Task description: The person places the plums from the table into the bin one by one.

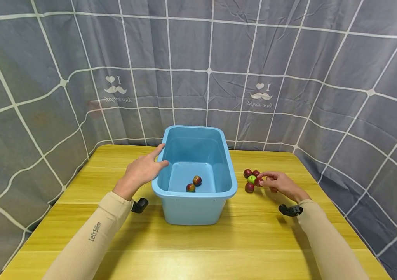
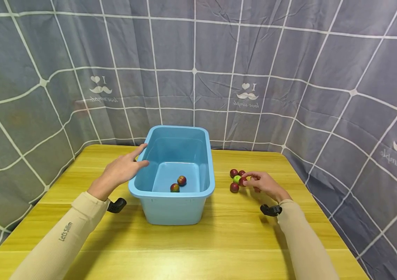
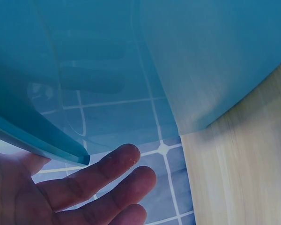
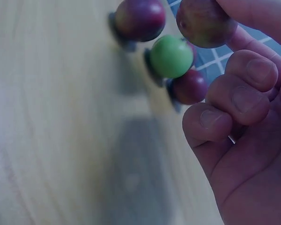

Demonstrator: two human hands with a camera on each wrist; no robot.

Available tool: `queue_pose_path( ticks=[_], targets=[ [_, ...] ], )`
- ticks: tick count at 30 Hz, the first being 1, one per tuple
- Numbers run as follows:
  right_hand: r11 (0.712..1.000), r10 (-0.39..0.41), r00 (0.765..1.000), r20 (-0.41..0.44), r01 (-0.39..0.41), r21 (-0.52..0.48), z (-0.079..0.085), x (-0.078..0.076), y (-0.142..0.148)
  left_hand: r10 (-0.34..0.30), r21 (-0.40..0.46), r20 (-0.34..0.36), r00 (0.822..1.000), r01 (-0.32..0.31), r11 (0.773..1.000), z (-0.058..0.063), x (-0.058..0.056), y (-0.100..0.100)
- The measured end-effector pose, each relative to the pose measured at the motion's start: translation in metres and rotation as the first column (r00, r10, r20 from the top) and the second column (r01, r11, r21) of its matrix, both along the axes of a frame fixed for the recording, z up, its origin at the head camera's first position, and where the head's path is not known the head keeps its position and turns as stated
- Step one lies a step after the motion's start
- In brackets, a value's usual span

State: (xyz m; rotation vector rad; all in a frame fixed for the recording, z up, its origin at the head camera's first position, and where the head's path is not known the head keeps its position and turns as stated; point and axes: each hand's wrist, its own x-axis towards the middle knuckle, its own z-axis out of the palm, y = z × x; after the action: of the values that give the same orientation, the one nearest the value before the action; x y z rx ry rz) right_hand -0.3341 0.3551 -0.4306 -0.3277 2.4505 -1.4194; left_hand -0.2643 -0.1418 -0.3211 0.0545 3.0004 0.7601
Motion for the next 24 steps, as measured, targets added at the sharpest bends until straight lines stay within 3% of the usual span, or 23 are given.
queue_pose_path(
  ticks=[13, 24],
  targets=[
    [0.997, 0.071, 0.995, -0.064, -0.073, -0.024, 0.03, -0.005, -0.013, -0.004, 0.003, 0.01, 1.0, 0.004, 1.0, -0.001, 0.0, -0.002],
    [0.992, 0.128, 0.981, -0.148, -0.125, 0.032, 0.057, -0.007, -0.031, -0.005, 0.003, 0.002, 1.0, 0.005, 1.0, 0.0, 0.002, -0.001]
  ],
)
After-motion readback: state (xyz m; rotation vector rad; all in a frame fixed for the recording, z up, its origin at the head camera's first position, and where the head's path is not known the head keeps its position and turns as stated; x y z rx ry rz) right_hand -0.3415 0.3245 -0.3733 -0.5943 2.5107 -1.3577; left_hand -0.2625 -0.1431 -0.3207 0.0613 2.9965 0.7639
